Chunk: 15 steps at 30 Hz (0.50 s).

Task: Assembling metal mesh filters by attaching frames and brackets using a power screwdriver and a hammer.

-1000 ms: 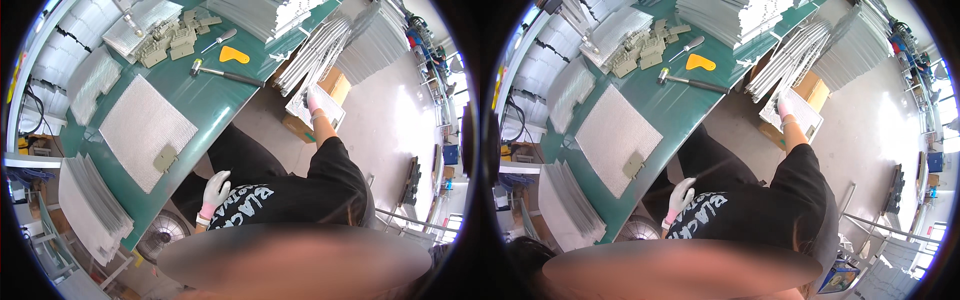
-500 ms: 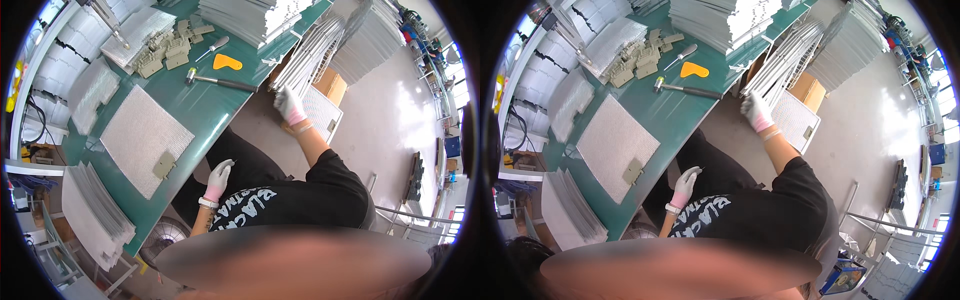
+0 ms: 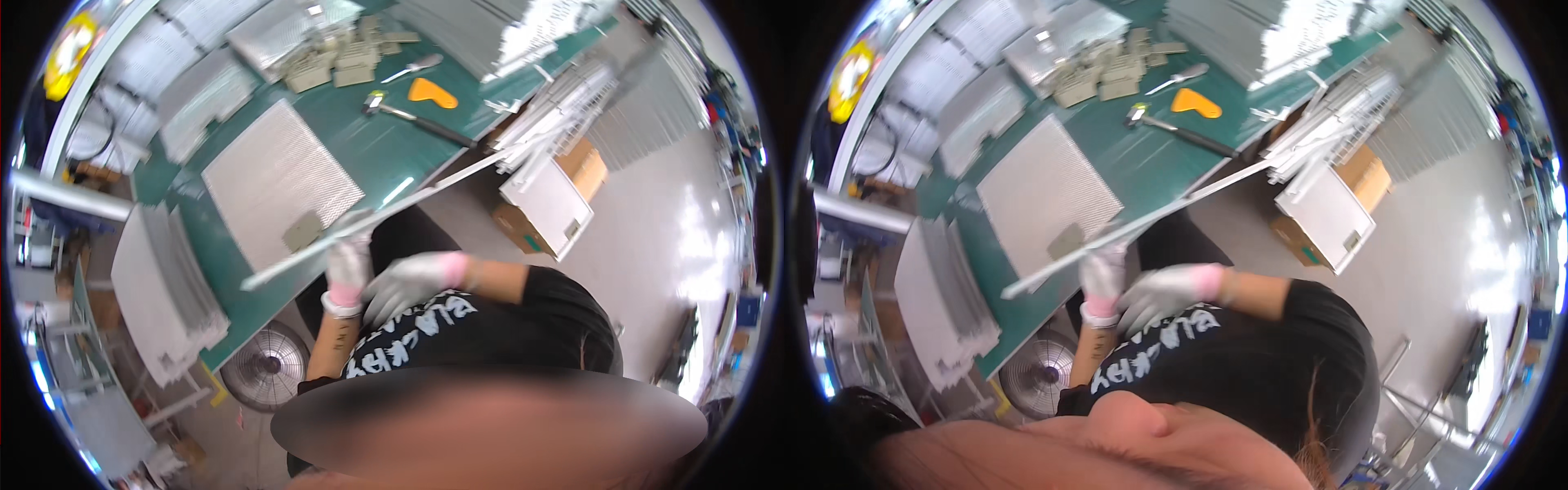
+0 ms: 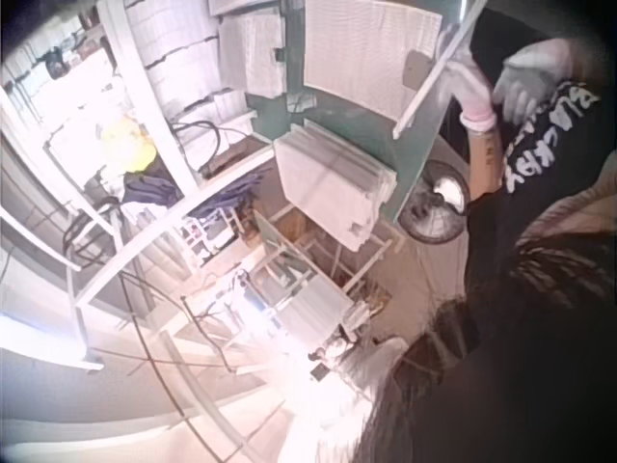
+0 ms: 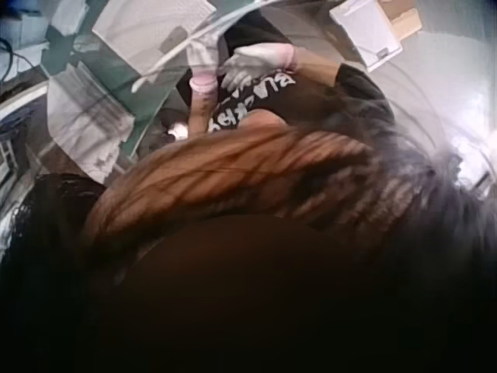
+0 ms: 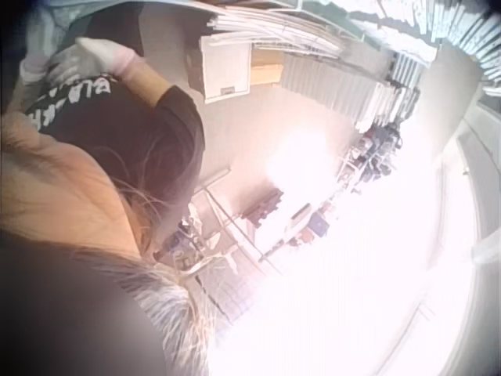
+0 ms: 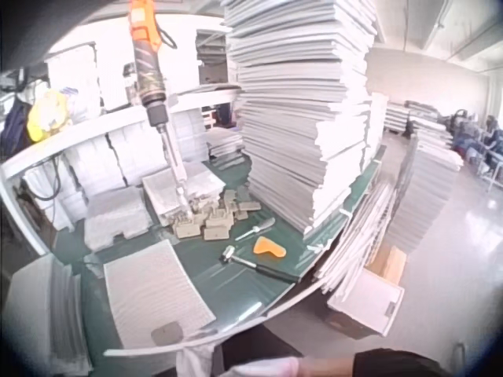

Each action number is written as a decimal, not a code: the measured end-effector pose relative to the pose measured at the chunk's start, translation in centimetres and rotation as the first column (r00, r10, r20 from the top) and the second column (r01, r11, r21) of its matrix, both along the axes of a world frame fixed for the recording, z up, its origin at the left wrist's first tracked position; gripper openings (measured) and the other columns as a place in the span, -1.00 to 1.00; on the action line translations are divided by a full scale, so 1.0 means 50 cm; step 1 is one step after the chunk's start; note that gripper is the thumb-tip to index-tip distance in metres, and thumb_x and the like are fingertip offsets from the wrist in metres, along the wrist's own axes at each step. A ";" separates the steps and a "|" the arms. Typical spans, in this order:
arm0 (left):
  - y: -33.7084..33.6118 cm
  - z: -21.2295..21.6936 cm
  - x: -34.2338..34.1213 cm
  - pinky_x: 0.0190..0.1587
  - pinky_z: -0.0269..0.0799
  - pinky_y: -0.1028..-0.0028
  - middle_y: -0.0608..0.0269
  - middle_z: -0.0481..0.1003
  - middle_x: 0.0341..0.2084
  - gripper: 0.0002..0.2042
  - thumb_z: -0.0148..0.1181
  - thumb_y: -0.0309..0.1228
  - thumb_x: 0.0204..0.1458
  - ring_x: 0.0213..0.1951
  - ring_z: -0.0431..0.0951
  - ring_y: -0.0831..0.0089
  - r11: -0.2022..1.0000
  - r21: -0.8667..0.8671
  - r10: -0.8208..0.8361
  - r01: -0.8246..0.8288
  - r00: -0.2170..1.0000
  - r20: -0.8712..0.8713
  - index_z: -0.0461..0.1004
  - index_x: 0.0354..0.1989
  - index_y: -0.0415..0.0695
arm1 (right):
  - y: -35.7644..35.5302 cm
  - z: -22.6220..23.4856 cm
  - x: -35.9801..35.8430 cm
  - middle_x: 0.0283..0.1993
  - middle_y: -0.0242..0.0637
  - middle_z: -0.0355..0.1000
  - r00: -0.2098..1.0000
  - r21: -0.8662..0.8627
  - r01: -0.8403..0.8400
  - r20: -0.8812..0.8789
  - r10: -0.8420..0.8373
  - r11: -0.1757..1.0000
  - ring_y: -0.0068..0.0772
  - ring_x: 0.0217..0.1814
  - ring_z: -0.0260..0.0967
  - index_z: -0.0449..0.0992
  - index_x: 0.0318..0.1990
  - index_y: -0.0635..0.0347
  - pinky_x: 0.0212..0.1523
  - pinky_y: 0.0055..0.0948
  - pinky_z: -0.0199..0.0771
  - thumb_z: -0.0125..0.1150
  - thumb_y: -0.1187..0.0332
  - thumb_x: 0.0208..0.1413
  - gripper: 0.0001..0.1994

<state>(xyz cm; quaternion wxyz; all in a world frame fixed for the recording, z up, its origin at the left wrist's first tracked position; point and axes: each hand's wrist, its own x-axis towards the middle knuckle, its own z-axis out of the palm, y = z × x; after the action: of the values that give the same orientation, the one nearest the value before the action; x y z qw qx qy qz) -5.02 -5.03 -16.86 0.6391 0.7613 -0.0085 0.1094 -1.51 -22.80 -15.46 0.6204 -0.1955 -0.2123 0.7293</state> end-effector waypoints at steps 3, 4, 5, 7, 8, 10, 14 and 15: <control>0.142 0.116 -0.062 0.02 0.44 0.24 0.26 0.46 -0.48 -0.55 -0.02 0.04 0.28 -0.38 0.50 0.37 0.505 -0.850 0.466 -0.150 0.876 0.122 0.51 -0.16 -0.17 | -0.207 -0.227 0.093 0.12 -0.05 0.37 0.470 -0.198 0.842 -0.190 -0.862 0.502 -0.16 0.14 0.33 0.32 0.16 0.41 0.27 -0.11 0.30 -0.02 0.14 0.28 -0.51; 0.214 0.122 -0.113 -0.04 0.45 0.25 0.31 0.41 -0.60 -0.49 -0.06 0.12 0.27 -0.49 0.46 0.41 0.602 -0.778 0.560 -0.182 0.790 0.248 0.52 -0.21 -0.14 | -0.220 -0.074 0.099 -0.15 -0.20 0.42 0.126 -0.487 0.850 -0.181 -0.975 0.200 -0.20 -0.09 0.36 0.43 -0.11 0.20 0.03 -0.18 0.42 -0.16 0.22 0.36 -0.72; 0.277 0.143 -0.154 -0.22 0.46 0.33 0.34 0.39 -0.66 -0.41 -0.18 0.17 0.27 -0.60 0.40 0.47 0.698 -0.716 0.429 0.006 0.797 0.425 0.52 -0.22 -0.16 | -0.337 -0.156 0.130 -0.05 -0.14 0.44 0.057 -0.325 0.936 -0.234 -0.971 0.133 -0.15 0.00 0.35 0.43 -0.06 0.27 0.19 -0.16 0.32 -0.07 0.19 0.30 -0.69; 0.335 0.157 -0.230 -0.41 0.48 0.41 0.36 0.37 -0.73 -0.33 -0.30 0.23 0.28 -0.71 0.34 0.52 0.778 -0.610 0.306 0.149 0.758 0.576 0.53 -0.23 -0.18 | -0.444 -0.093 0.166 -0.19 -0.22 0.46 0.014 -0.062 0.998 -0.166 -0.986 0.025 -0.21 -0.08 0.39 0.49 -0.20 0.19 0.09 -0.21 0.39 -0.02 0.21 0.30 -0.75; 0.342 0.157 -0.252 -0.52 0.40 0.46 0.36 0.38 -0.74 -0.29 -0.33 0.26 0.27 -0.76 0.28 0.56 0.872 -0.489 0.253 0.005 0.851 0.460 0.54 -0.29 -0.18 | -0.488 -0.067 0.186 -0.22 -0.23 0.47 -0.036 0.024 0.999 -0.174 -0.984 -0.041 -0.23 -0.10 0.40 0.51 -0.26 0.17 0.09 -0.20 0.42 0.03 0.19 0.29 -0.75; 0.327 0.145 -0.294 -0.69 0.24 0.58 0.27 0.46 -0.70 -0.20 -0.41 0.33 0.24 -0.77 0.28 0.61 0.932 -0.142 0.350 -0.335 0.931 0.102 0.52 -0.36 -0.22 | -0.451 0.099 0.182 -0.25 -0.20 0.47 -0.373 0.021 0.927 -0.027 -0.928 -0.373 -0.23 -0.10 0.40 0.48 -0.34 0.21 0.13 -0.20 0.39 0.05 0.16 0.30 -0.70; 0.221 0.046 -0.306 -0.67 0.17 0.61 0.22 0.48 -0.68 -0.14 -0.32 0.42 0.14 -0.70 0.35 0.63 0.952 -0.129 0.261 -0.277 0.957 -0.129 0.50 -0.33 -0.30 | -0.268 0.248 0.186 -0.29 -0.27 0.39 -0.088 0.365 0.922 -0.124 -0.988 -0.128 -0.26 -0.19 0.38 0.41 -0.28 0.16 0.00 -0.14 0.45 0.04 0.09 0.32 -0.69; 0.187 0.025 -0.308 -0.65 0.19 0.61 0.24 0.45 -0.69 -0.15 -0.31 0.39 0.16 -0.70 0.35 0.62 0.935 -0.201 0.256 -0.293 0.948 -0.190 0.51 -0.31 -0.31 | -0.203 0.253 0.180 -0.28 -0.27 0.39 -0.045 0.289 0.956 -0.037 -0.998 -0.054 -0.27 -0.19 0.39 0.40 -0.24 0.16 -0.02 -0.15 0.47 0.03 0.10 0.33 -0.71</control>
<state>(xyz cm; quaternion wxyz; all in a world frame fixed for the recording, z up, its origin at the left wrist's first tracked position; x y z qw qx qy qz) -20.42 4.31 -15.60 0.6986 0.6834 0.1623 0.1361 7.49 -32.96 -2.78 0.9481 -0.2825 -0.1453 0.0100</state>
